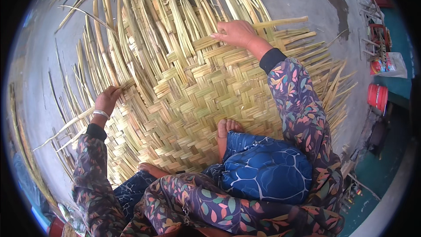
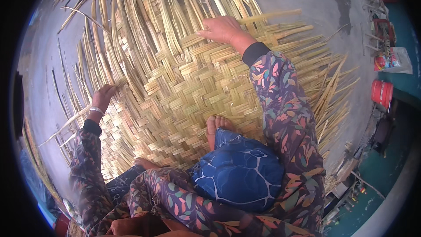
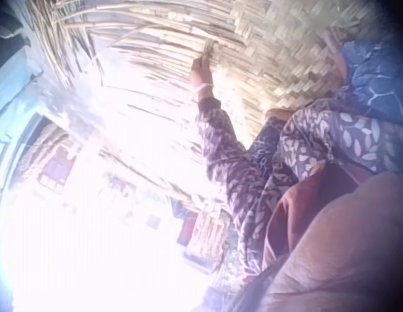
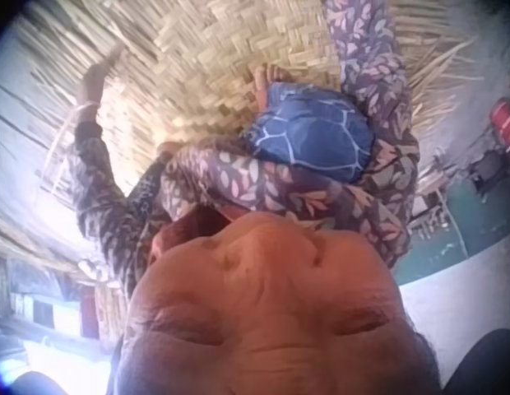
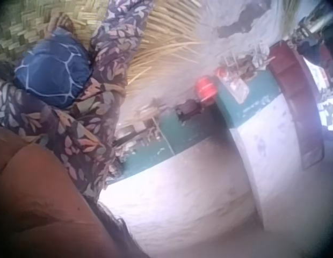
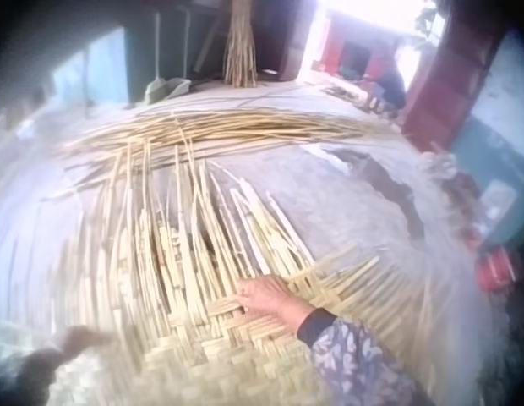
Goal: The person sits on the floor and weaves a basket using dried palm leaves. They interlace the leaves by hand, adjusting and tightening the weave as they work.
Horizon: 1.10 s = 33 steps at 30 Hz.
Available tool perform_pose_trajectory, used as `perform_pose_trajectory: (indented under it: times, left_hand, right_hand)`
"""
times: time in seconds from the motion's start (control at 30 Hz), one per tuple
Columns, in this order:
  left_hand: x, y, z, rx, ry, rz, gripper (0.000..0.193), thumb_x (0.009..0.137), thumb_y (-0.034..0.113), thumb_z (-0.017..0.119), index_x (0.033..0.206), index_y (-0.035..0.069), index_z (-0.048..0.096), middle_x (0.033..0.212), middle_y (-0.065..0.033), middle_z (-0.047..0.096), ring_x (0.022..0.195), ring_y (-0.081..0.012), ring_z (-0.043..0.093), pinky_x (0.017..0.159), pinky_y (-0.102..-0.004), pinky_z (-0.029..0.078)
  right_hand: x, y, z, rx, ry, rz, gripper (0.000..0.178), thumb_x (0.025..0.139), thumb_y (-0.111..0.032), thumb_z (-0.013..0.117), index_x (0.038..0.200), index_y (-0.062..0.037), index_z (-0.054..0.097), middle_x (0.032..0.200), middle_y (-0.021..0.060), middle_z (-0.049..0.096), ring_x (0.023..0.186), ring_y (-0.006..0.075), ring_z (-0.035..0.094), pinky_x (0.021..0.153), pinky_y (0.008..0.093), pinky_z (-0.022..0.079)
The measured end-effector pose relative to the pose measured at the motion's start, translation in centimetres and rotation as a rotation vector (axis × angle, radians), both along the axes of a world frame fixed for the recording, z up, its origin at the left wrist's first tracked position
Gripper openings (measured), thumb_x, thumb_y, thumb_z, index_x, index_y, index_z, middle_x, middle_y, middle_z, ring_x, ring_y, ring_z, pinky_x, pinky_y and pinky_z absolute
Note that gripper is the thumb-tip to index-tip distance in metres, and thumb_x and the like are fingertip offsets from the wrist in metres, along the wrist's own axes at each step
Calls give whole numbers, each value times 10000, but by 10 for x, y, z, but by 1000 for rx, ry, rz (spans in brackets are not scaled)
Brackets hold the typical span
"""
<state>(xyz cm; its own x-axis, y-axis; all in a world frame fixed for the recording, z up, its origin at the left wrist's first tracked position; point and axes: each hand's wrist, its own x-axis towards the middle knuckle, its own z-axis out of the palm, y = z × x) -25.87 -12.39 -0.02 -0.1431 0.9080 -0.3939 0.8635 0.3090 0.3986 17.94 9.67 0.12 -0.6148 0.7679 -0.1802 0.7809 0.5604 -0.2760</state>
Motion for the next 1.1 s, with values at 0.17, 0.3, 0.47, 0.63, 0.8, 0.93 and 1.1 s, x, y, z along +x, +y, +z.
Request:
perform_pose_trajectory:
  times: [0.17,0.3,0.47,0.63,0.8,0.93,1.1]
  left_hand:
    - [-7,0,-8,-54,15,-5,346,872,419,552,838,82,620,728,-174,618,741,-376,604,667,-440,463]
    - [-3,-1,-8,-77,213,-91,384,866,460,538,830,84,605,751,-185,622,761,-386,600,676,-452,459]
    - [-9,-1,-11,-99,62,-25,415,863,475,537,831,68,612,740,-165,623,730,-362,596,671,-428,457]
    - [5,3,-3,-96,80,53,431,861,499,536,826,78,623,722,-143,628,700,-326,607,653,-416,460]
    - [9,-12,-1,-88,120,43,441,862,544,520,841,116,622,712,-127,628,677,-317,611,631,-425,467]
    - [11,-25,-5,-40,104,6,415,863,526,526,832,123,619,711,-124,634,696,-317,621,631,-427,474]
    - [17,-25,-10,-29,212,-18,426,875,528,497,852,124,629,705,-118,639,696,-320,624,639,-440,477]
  right_hand:
    - [3,-4,-7,-98,-11,-86,475,826,-596,522,807,-124,571,684,118,618,691,327,602,637,438,455]
    - [-10,-3,7,-97,-69,-40,454,855,-547,499,838,-99,570,758,124,639,745,341,609,673,450,462]
    - [-43,-16,10,-43,-120,163,419,887,-486,478,873,-80,581,794,143,648,775,349,613,676,466,470]
    - [-54,-19,-3,20,-71,168,410,899,-486,466,818,-91,540,701,118,625,684,335,606,628,457,471]
    - [-47,-28,-6,59,-85,201,407,908,-491,452,798,-106,528,645,91,605,605,299,599,540,427,471]
    - [-41,-37,-5,87,-67,230,390,907,-479,464,800,-111,534,635,86,605,573,274,589,508,409,472]
    - [-44,-31,-16,160,-19,252,387,890,-477,495,779,-108,527,631,85,588,597,285,585,529,417,472]
